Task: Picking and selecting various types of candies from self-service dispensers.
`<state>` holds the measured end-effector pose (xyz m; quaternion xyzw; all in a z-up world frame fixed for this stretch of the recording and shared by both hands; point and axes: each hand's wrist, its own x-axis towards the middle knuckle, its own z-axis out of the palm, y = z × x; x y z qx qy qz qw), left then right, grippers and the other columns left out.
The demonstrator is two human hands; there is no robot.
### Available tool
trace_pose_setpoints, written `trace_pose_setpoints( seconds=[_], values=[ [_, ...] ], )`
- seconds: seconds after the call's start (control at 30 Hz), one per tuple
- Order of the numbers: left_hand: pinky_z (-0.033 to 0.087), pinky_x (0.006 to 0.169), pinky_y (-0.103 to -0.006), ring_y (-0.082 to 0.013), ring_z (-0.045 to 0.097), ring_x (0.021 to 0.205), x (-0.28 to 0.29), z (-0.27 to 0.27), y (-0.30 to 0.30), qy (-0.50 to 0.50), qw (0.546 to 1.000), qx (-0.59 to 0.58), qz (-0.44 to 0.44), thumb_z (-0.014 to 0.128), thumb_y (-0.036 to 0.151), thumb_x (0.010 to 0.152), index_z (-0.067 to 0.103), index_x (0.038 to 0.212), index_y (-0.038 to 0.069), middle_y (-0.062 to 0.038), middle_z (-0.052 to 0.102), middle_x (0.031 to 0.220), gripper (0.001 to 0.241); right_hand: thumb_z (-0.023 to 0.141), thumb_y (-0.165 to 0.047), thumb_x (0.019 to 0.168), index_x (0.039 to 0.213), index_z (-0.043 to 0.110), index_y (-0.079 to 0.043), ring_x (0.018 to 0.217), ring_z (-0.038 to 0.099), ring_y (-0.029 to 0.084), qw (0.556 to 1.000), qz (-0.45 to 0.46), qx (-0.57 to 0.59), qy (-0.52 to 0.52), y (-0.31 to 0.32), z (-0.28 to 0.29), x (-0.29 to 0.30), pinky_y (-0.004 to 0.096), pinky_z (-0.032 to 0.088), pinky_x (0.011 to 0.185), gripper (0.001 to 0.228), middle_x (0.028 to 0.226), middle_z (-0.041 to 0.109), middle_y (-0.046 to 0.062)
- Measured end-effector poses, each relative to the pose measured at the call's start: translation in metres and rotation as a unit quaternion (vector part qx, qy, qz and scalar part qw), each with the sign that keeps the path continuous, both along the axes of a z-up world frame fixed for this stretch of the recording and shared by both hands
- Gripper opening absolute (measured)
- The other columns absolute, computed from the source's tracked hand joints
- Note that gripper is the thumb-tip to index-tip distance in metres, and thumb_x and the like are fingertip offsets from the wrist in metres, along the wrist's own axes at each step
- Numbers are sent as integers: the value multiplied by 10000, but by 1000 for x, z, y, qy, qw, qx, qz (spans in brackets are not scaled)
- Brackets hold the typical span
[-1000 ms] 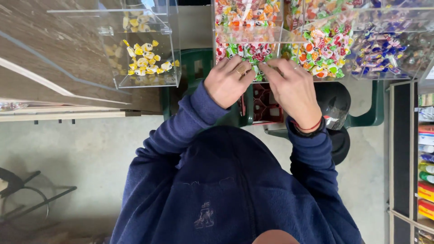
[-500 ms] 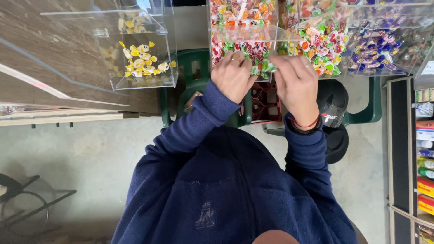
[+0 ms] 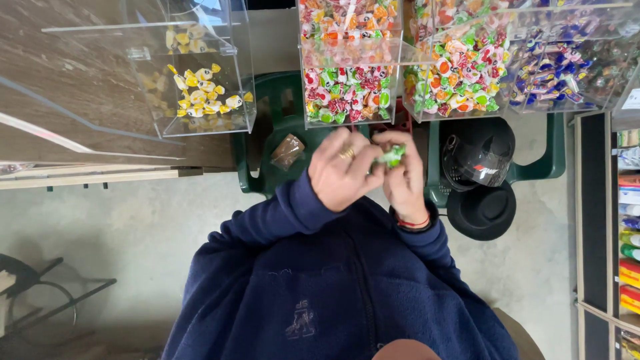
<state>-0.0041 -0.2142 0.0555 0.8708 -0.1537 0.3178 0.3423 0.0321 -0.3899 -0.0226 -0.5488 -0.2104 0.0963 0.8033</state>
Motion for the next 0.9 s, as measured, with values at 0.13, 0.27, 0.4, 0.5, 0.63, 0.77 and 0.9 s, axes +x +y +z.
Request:
trace_pose_setpoints(
  seconds=[0.13, 0.27, 0.4, 0.5, 0.63, 0.77, 0.9],
  values=[
    [505, 797, -414, -286, 589, 854, -11, -6, -1, 0, 997, 64, -34, 794, 140, 838, 688, 1081, 29, -88, 606, 912, 287, 502, -275, 1110, 1162, 526, -12, 822, 474, 102, 999, 3, -23, 47, 3, -26, -6, 257, 403, 729, 269, 1011, 536, 55],
    [501, 779, -408, -264, 593, 855, -6, -3, 22, 10, 996, 61, -70, 797, 128, 868, 702, 1096, 46, -56, 604, 897, 260, 504, -284, 1182, 1093, 488, -37, 860, 468, 149, 998, 1, 56, 35, 9, -19, -3, 290, 405, 805, 263, 997, 508, 70],
    [535, 845, -393, -260, 619, 948, 15, 1, 54, -9, 995, 94, -44, 773, 72, 869, 688, 1100, 44, -65, 637, 977, 248, 508, -322, 1150, 1017, 455, -62, 792, 436, 154, 981, 5, 140, 138, 6, -8, 2, 303, 373, 702, 297, 919, 458, 46],
    [553, 860, -372, -257, 635, 981, 33, -6, 58, -9, 991, 128, 23, 768, 46, 858, 678, 1062, 49, -73, 651, 1003, 223, 500, -370, 1129, 1023, 448, -63, 771, 421, 147, 980, 14, 134, 144, 5, -2, 4, 300, 354, 705, 329, 919, 451, 51],
    [556, 816, -376, -274, 640, 960, 56, -20, 39, 16, 987, 123, 102, 776, 94, 818, 652, 943, 57, -93, 646, 969, 180, 502, -416, 1127, 1025, 442, -65, 781, 416, 151, 983, 20, 149, 108, 2, -11, 4, 303, 350, 718, 370, 918, 429, 33],
    [555, 785, -396, -300, 642, 934, 70, -36, 26, 39, 982, 118, 140, 769, 118, 788, 631, 889, 51, -110, 640, 934, 184, 492, -381, 1181, 978, 446, -83, 703, 427, 140, 972, 37, 186, 139, -1, -15, 4, 288, 365, 681, 363, 826, 439, 34],
    [551, 759, -430, -325, 647, 902, 68, -32, 26, 55, 982, 94, 155, 769, 123, 779, 614, 873, 50, -115, 621, 881, 195, 507, -292, 1121, 997, 465, -77, 743, 439, 170, 976, 18, 137, 170, 7, 8, 6, 318, 371, 703, 251, 876, 492, 86]
  ],
)
